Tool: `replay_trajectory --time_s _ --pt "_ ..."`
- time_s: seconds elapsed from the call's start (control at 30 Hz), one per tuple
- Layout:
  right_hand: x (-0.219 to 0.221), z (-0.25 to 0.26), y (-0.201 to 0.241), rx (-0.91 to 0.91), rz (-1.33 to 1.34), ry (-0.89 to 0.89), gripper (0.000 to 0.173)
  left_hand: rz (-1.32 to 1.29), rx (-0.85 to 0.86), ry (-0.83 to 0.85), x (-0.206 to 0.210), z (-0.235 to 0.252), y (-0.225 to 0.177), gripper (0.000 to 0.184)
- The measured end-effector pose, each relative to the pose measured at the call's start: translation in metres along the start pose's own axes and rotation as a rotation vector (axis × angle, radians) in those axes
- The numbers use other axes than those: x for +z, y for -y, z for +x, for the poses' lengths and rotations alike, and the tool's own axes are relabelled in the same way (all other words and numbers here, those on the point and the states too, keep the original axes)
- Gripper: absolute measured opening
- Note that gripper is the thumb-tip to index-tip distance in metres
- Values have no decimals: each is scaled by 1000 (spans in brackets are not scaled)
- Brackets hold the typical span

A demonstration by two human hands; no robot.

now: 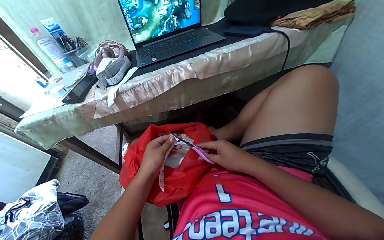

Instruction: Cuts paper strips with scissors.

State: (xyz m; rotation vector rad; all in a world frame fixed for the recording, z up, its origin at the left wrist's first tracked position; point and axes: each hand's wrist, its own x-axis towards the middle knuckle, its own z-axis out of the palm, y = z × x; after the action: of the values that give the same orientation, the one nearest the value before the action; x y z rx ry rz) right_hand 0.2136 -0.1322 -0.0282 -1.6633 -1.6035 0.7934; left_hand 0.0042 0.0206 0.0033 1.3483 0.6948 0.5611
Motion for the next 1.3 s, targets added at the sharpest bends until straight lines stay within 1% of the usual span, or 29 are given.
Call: replay_trajectory --time_s 0.1,0.2,0.3,0.6,0.73,0.93,1.1,1.3 --pt "0 0 1 10 23 6 39 0 1 3 0 0 0 24" --pt "1 -1 1 -37 36 29 46 -5 4 0 0 0 1 23" --pt "1 -1 1 -57 8 21 49 -8 1 0 1 0 0 23" --pt "0 -1 1 -19 -11 17 43 0 2 -5 0 0 0 23" --pt "1 0 -1 -19 14 -9 36 3 8 -1 0 -1 0 24" --pt "2 -2 3 -32 25 23 50 -9 6 2 0 1 1 24" --pt "2 -2 2 -46 -32 6 50 -10 -4 1 0 1 1 23" --pt "2 0 -1 -42 -52 0 46 -7 -3 -9 0 1 1 24"
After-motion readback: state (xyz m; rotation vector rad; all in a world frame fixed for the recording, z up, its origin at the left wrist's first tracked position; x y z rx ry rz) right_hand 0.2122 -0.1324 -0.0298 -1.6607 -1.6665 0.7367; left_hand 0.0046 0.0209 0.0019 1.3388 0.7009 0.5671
